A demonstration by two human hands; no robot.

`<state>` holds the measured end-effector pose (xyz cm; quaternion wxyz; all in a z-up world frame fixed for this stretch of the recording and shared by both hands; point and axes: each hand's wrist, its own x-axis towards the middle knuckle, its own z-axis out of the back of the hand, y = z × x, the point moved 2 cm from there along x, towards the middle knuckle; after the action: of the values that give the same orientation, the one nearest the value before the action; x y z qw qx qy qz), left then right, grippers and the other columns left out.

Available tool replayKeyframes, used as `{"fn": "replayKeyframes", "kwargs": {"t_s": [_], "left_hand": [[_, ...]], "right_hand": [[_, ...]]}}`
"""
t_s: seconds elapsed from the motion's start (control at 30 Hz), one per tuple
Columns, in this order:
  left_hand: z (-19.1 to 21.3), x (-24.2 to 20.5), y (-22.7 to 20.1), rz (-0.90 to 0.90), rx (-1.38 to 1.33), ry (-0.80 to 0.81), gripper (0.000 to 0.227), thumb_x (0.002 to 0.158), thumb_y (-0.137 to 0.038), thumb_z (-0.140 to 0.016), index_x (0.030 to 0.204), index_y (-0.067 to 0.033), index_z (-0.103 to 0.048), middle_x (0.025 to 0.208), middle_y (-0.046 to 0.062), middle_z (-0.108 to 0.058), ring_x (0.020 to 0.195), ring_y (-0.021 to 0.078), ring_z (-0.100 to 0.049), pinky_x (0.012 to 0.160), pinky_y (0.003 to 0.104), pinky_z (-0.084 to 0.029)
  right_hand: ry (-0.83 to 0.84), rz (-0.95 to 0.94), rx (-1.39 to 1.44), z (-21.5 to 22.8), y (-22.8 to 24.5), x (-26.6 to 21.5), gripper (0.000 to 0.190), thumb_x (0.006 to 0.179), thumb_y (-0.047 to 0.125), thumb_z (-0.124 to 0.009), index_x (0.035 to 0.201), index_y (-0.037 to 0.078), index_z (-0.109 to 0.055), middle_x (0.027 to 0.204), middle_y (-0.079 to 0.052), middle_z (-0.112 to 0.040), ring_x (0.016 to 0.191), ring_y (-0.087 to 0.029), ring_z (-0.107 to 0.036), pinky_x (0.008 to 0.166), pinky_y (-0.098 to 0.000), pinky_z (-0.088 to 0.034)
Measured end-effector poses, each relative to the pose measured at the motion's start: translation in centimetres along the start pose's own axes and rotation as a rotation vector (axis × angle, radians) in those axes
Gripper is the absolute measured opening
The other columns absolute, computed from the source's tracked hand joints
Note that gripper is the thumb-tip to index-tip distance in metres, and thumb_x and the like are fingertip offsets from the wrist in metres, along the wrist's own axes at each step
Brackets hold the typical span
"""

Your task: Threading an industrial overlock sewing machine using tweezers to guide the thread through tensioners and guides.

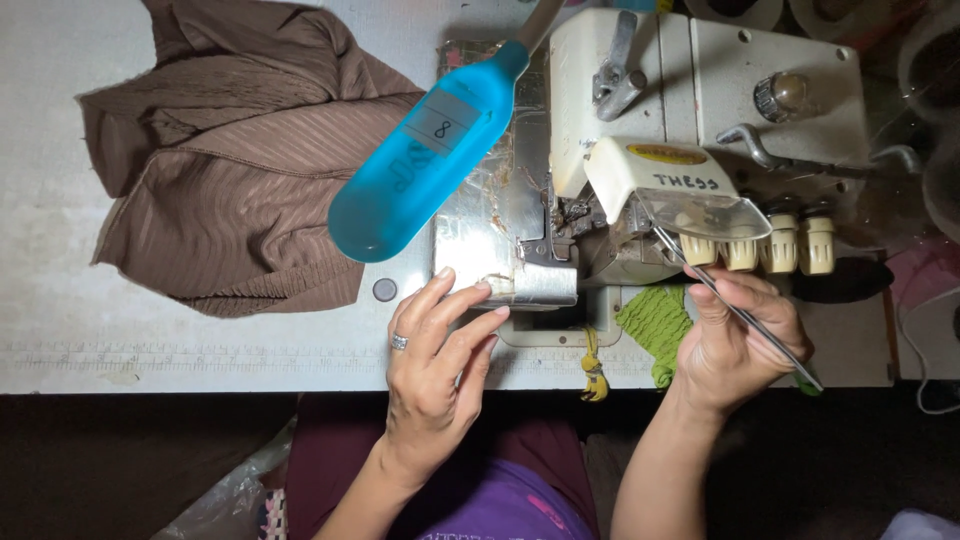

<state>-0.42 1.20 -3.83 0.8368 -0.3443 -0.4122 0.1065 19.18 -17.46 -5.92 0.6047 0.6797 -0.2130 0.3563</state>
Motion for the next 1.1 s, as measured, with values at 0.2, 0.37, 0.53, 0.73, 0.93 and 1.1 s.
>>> {"fn": "replayKeyframes", "kwargs": {"t_s": [0.2,0.37,0.53,0.73,0.93,1.1], "left_hand": [[-0.1,-0.1,-0.2,-0.008,0.017,0.013,0.022,0.09,0.001,-0.063,0.11,-0.007,-0.066,0.121,0.013,-0.062,0.124,0.0376,-0.052,0.106,0.047,-0.042],[0.0,-0.2,-0.2,-0.008,0.01,0.024,0.021,0.091,0.0,-0.062,0.11,-0.0073,-0.065,0.123,0.014,-0.061,0.126,0.038,-0.05,0.105,0.048,-0.042],[0.2,-0.2,-0.3,-0.018,0.007,0.025,0.021,0.091,-0.001,-0.062,0.111,-0.007,-0.065,0.124,0.015,-0.06,0.126,0.0389,-0.05,0.106,0.049,-0.041],[0.1,-0.3,-0.3,-0.022,-0.01,0.03,0.022,0.091,0.0,-0.061,0.111,-0.0066,-0.065,0.125,0.016,-0.059,0.126,0.0401,-0.05,0.106,0.049,-0.042],[0.2,-0.3,-0.3,-0.023,0.0,0.029,0.021,0.091,0.0,-0.062,0.111,-0.0066,-0.065,0.124,0.015,-0.059,0.126,0.0394,-0.05,0.106,0.049,-0.042],[0.2,-0.3,-0.4,-0.021,-0.009,0.027,0.021,0.091,0.0,-0.061,0.111,-0.0065,-0.065,0.124,0.015,-0.059,0.126,0.0395,-0.05,0.106,0.049,-0.042]], "right_hand": [[-0.032,0.042,0.006,-0.3,2.0,-0.4,0.024,0.083,-0.01,-0.072,0.101,0.002,-0.061,0.1,-0.02,-0.065,0.095,-0.029,-0.069,0.088,-0.0377,-0.065],[0.085,0.303,-0.324,-1.6,5.0,-0.2,0.023,0.088,-0.003,-0.074,0.103,0.005,-0.058,0.098,-0.015,-0.066,0.092,-0.028,-0.068,0.084,-0.0379,-0.055],[0.111,0.321,-0.428,-2.9,5.6,0.4,0.022,0.085,-0.008,-0.078,0.097,-0.001,-0.061,0.096,-0.018,-0.067,0.089,-0.03,-0.069,0.079,-0.0344,-0.056],[0.12,0.295,-0.451,-3.2,5.6,0.6,0.024,0.084,-0.01,-0.08,0.098,-0.002,-0.062,0.097,-0.019,-0.068,0.09,-0.03,-0.069,0.079,-0.0329,-0.053],[0.149,0.3,-0.46,-3.4,5.6,0.9,0.024,0.083,-0.012,-0.08,0.097,-0.003,-0.063,0.096,-0.019,-0.069,0.089,-0.03,-0.069,0.075,-0.0314,-0.055],[0.134,0.296,-0.459,-3.9,5.9,0.8,0.023,0.085,-0.013,-0.078,0.098,-0.003,-0.063,0.097,-0.02,-0.069,0.09,-0.03,-0.07,0.077,-0.0322,-0.054]]}}
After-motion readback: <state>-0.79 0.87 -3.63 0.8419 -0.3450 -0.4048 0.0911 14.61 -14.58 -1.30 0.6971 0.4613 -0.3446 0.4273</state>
